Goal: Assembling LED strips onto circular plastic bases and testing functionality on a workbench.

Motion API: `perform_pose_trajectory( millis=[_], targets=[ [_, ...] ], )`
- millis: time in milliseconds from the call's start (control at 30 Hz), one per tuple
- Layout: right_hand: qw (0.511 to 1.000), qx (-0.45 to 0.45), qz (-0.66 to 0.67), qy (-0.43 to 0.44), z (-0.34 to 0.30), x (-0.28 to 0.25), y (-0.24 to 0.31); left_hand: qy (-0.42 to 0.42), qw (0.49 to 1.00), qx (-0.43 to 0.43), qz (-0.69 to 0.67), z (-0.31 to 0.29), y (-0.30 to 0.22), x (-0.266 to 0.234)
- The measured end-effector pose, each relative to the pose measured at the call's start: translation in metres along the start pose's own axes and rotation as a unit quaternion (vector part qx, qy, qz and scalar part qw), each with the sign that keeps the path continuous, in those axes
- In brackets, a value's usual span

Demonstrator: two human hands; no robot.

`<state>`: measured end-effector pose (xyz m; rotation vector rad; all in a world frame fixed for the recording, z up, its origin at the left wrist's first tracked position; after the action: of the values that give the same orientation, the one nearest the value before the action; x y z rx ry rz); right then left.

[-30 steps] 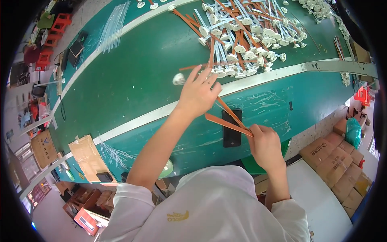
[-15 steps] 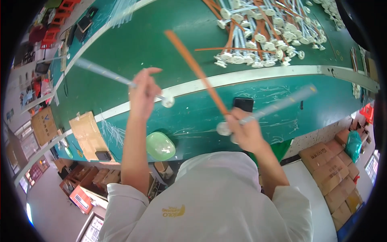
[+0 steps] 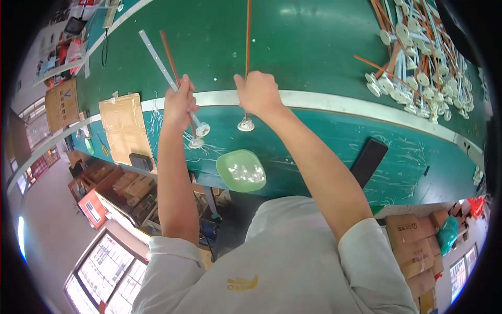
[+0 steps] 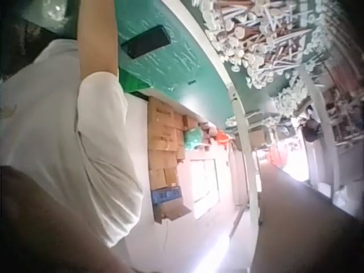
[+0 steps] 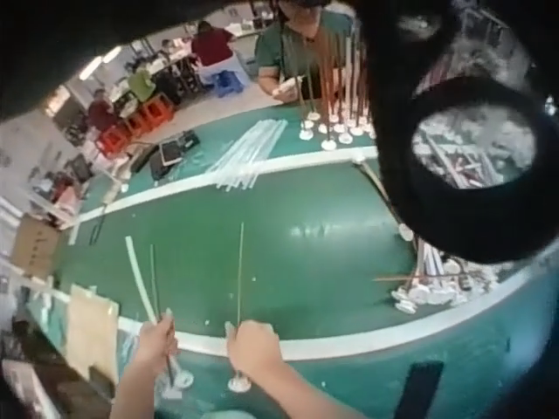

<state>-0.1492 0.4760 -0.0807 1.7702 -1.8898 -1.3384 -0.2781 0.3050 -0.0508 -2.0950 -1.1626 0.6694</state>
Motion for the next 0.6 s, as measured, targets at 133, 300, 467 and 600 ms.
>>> perform_pose_trajectory(
  millis=[133, 300, 467, 600],
  targets=[
    [0.998, -0.002, -0.029, 0.050, 0.028, 0.044, 0.027, -0.074, 0.996, -0.037, 0.015, 0.033, 0.020, -0.012],
    [0.996, -0.027, 0.057, -0.056, 0.050, 0.101, 0.041, -0.141, 0.957, 0.111, 0.226, 0.076, 0.039, -0.041],
    [0.959, -0.188, 0.174, -0.120, -0.004, 0.034, 0.028, -0.192, 0.852, 0.182, 0.453, 0.061, 0.028, -0.018],
    [0.904, -0.309, 0.030, -0.293, -0.065, -0.118, -0.029, -0.212, 0.816, 0.207, 0.497, 0.048, 0.023, -0.009]
  ],
)
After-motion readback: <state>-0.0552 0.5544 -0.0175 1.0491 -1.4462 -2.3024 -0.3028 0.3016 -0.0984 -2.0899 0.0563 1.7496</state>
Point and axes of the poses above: each hand's wrist, its own z-axis towards the middle knuckle, its own x-axis out of the palm, y = z × x, the point moved 6 cm from there along z, towards the middle knuckle, and after that the axes turned 2 degrees about -y, right-handed, at the moved point
